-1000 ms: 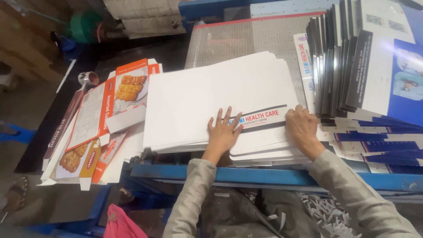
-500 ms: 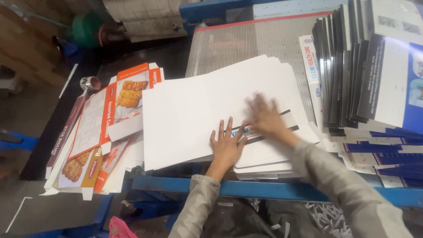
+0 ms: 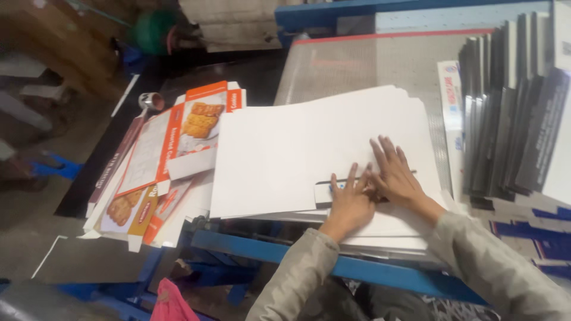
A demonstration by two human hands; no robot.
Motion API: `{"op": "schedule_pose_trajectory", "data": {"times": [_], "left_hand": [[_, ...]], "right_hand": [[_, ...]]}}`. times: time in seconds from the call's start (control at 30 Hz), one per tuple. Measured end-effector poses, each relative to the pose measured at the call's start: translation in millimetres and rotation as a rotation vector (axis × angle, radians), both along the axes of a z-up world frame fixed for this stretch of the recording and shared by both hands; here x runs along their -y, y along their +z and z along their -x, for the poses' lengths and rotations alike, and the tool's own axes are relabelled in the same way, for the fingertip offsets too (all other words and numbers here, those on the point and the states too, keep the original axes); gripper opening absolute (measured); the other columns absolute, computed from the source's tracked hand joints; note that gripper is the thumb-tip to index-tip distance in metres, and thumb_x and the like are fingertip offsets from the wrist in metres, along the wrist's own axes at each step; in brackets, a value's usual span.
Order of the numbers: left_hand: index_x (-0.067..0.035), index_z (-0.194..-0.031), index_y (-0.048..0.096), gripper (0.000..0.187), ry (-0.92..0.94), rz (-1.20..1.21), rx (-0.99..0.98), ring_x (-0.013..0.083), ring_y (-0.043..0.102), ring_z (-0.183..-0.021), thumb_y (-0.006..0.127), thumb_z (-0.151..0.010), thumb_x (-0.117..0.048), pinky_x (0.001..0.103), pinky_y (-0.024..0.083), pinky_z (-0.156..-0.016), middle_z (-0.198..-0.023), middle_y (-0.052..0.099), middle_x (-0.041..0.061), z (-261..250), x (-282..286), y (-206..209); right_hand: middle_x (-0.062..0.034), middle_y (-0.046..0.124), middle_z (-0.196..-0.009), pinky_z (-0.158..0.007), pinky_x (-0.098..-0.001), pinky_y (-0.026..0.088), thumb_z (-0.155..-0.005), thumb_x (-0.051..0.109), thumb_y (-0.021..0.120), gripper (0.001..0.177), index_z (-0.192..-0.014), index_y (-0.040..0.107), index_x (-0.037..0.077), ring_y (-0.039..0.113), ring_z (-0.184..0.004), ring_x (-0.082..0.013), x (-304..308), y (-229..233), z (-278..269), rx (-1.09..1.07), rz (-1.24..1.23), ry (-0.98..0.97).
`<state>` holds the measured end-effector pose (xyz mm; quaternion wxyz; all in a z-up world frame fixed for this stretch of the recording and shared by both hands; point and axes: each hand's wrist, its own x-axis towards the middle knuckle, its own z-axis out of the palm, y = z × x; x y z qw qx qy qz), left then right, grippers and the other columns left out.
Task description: The person repeatedly folds white paper sheets along a pre-scored line and places them into a stack. The person handles the sheets one by one, aligning them on a blue metal table before folding and stacking them.
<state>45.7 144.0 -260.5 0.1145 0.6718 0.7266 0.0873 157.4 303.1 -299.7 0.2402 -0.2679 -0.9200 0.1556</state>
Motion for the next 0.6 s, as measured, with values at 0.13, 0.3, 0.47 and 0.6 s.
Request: {"op": "schedule_pose_trajectory", "data": {"times": [0.13,0.3,0.47,0.6], "left_hand": [[-0.026,-0.152,0.046,0.051,-0.036,-0.075,0.084,0.0333,0.010,-0.158,0.041,-0.103,-0.041,0.078,0.008,-0.115,-0.171,0.020,0.003,3.2,4.4,6.6],[-0.022,-0.157,0.038,0.059,0.018,-0.153,0.057,0.0302,0.014,-0.158,0.041,-0.102,-0.042,0.077,0.010,-0.115,-0.170,0.023,0.001,3.1,2.4,0.4],[-0.012,-0.161,0.030,0.070,0.066,-0.190,0.031,0.0280,0.015,-0.158,0.042,-0.102,-0.048,0.071,0.012,-0.118,-0.170,0.023,0.002,0.1,5.0,-10.4],[-0.010,-0.160,0.027,0.078,0.016,-0.127,0.051,0.0277,0.014,-0.157,0.046,-0.099,-0.055,0.064,0.014,-0.120,-0.170,0.020,0.004,5.6,22.8,-15.5]], "right_hand": [[-0.0293,0.028,-0.163,-0.118,-0.0641,0.017,-0.101,0.049,0.049,0.076,-0.159,0.030,0.004,0.024,-0.153,-0.0433,-28.3,17.8,12.2,0.058,-0.124,-0.066],[-0.0248,0.050,-0.142,-0.107,-0.0586,0.038,-0.100,0.036,0.057,0.061,-0.148,0.045,0.001,0.048,-0.132,-0.0400,-15.4,34.3,14.8,0.020,-0.305,-0.100],[-0.0154,0.060,-0.120,-0.099,-0.0482,0.049,-0.096,0.023,0.059,0.030,-0.121,0.058,0.005,0.057,-0.114,-0.0348,63.4,38.9,-28.4,0.314,-0.174,-0.218],[-0.0189,0.060,-0.126,-0.099,-0.0477,0.048,-0.088,0.036,0.067,0.056,-0.130,0.056,0.000,0.056,-0.115,-0.0379,115.1,66.1,-71.5,0.182,-0.126,-0.084]]}}
